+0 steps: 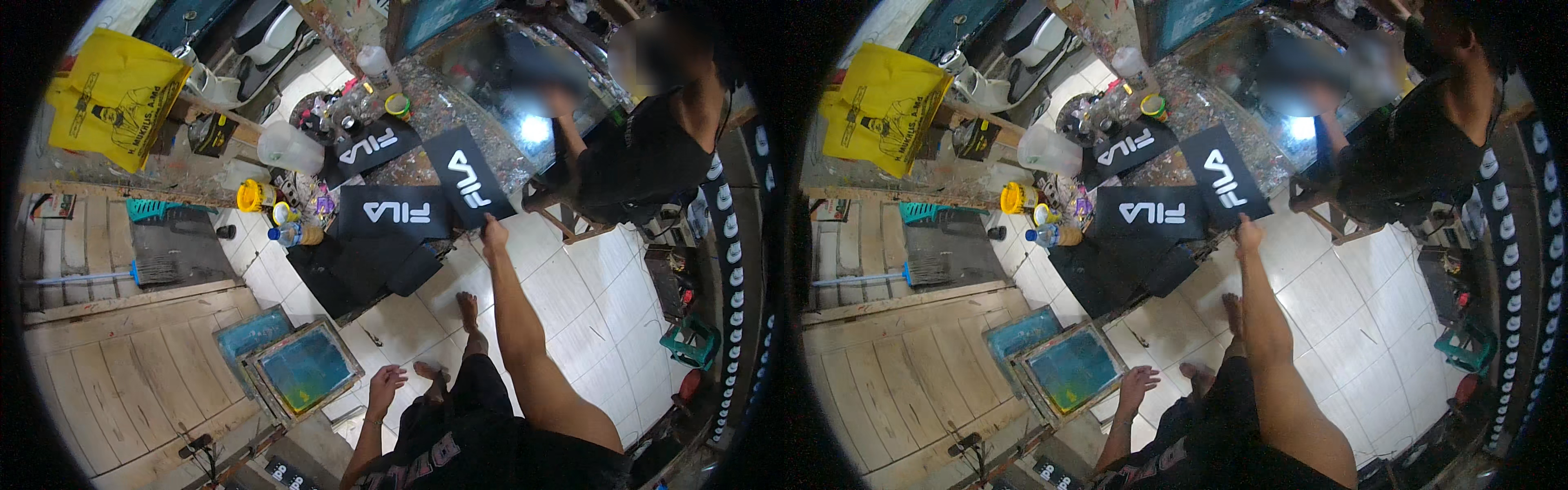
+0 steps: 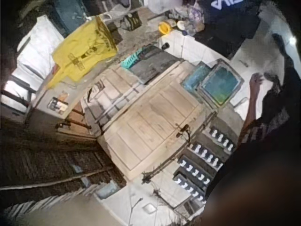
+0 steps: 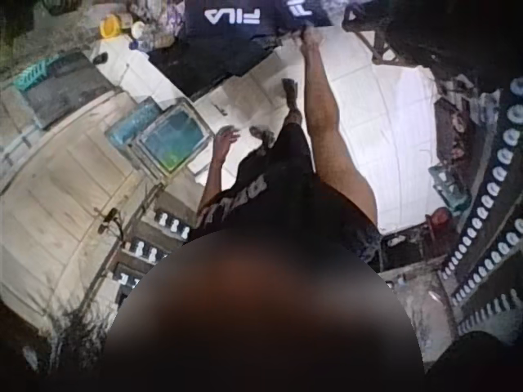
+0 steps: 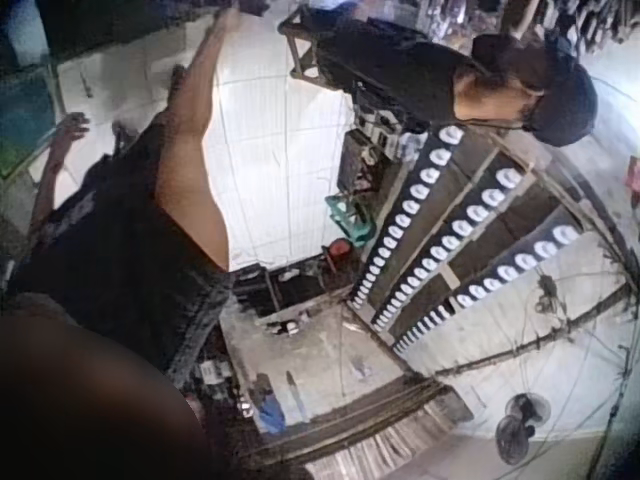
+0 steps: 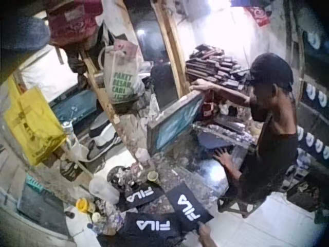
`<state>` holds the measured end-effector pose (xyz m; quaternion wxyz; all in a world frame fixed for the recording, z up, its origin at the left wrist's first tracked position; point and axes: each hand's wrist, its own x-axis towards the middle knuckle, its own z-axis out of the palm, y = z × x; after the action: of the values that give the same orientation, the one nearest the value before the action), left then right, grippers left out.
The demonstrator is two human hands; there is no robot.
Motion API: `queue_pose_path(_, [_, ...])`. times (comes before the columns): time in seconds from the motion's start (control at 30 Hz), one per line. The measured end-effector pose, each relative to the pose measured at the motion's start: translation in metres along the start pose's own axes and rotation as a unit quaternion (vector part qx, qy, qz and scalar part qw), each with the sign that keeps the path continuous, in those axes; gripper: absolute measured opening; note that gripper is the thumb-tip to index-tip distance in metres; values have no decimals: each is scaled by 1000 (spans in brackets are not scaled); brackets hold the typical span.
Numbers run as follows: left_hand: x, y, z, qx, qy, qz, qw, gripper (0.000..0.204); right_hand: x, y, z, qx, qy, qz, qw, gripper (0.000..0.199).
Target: The person repeatedly picks up black shoe insoles with white logos from a table and places them onto a wall display rack. The person handles the insoles one by one, moving between the table and the rack to organize them.
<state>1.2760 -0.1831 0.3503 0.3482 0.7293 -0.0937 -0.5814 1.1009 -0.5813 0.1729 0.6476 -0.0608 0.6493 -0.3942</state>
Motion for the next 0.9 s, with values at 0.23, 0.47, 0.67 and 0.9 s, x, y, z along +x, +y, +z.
queue_pose_path(0.23, [67, 119, 57, -449, -211, -48, 867, 54, -249, -28, -1, -461, -247, -4, 853, 87])
queue_pose_path(0.47, [79, 186, 36, -428, -173, 25, 887, 53, -326, -27, -33, -399, -327, -83, 853, 45])
queue_pose_path(0.67, [67, 208, -21, -459, -276, 150, 831, 47, -311, -6, -4, -511, -357, 31, 781, 58])
queue_pose_path(0.9, [59, 198, -82, -511, -71, 170, 840, 42, -196, 8, 66, -600, -645, -213, 423, 36])
